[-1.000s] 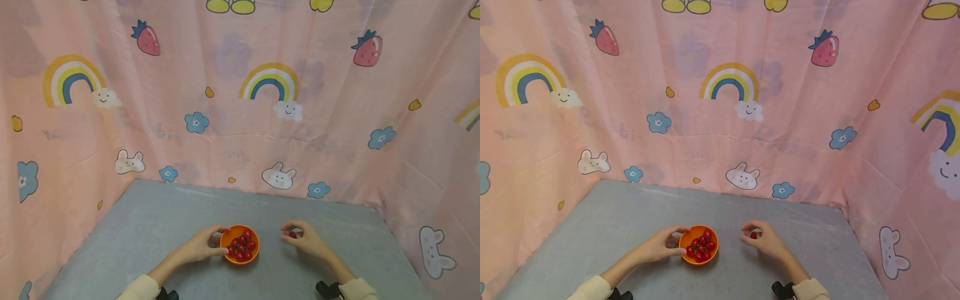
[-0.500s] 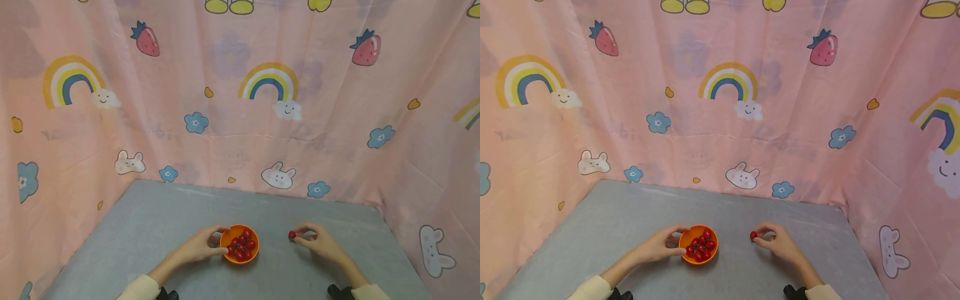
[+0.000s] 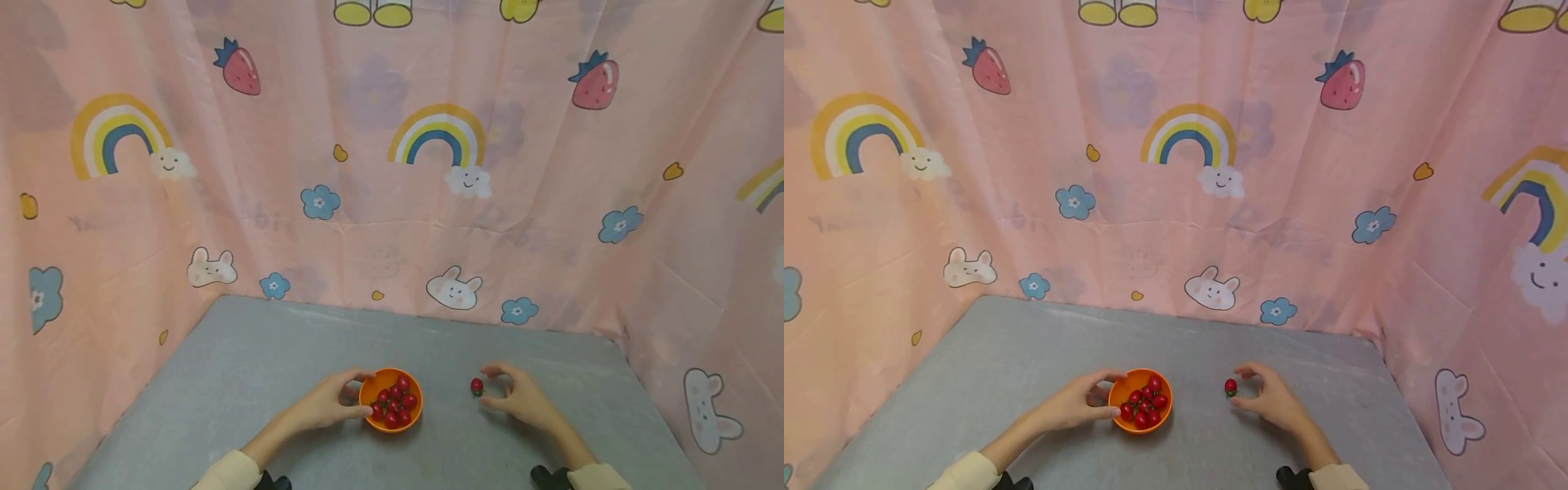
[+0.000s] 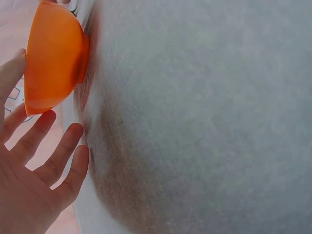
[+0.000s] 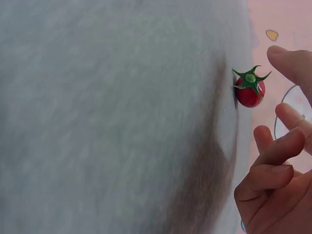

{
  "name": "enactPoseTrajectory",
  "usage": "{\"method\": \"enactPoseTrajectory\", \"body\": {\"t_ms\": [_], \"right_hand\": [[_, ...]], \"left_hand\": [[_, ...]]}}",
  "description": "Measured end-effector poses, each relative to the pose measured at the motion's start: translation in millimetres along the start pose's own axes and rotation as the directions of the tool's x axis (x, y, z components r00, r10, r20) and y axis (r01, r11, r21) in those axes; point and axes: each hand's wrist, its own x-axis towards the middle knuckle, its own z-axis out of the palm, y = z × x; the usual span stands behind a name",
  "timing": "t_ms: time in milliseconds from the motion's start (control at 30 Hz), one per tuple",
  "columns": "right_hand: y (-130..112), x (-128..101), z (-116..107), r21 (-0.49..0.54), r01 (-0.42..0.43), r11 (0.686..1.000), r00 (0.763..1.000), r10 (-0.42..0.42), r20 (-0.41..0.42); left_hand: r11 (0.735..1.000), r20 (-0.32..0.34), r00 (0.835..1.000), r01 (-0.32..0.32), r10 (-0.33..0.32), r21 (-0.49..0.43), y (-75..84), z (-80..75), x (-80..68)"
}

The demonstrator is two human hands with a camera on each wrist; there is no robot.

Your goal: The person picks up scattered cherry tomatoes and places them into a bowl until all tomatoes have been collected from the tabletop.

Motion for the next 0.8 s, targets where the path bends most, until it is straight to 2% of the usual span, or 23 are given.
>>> {"method": "enactPoseTrajectory", "body": {"t_ms": [267, 400, 800], "right_hand": [[4.0, 10.0, 7.8, -0.04, -0.078, 0.996, 0.996, 0.077, -0.039], [3.2, 13.7, 9.3, -0.048, -0.092, 0.995, 0.995, 0.09, -0.043], [4.0, 19.1, 9.2, -0.05, 0.016, 0.999, 1.0, -0.015, 0.008]], "left_hand": [[1.0, -0.001, 1.0, 0.004, -0.004, -0.008, 0.8, 0.4, -0.4], [1.0, -0.003, 1.0, 0.009, -0.009, -0.011, 1.9, 0.3, -0.9], [1.0, 0.002, 1.0, 0.013, -0.013, -0.014, -1.3, 0.6, 0.3]]}}
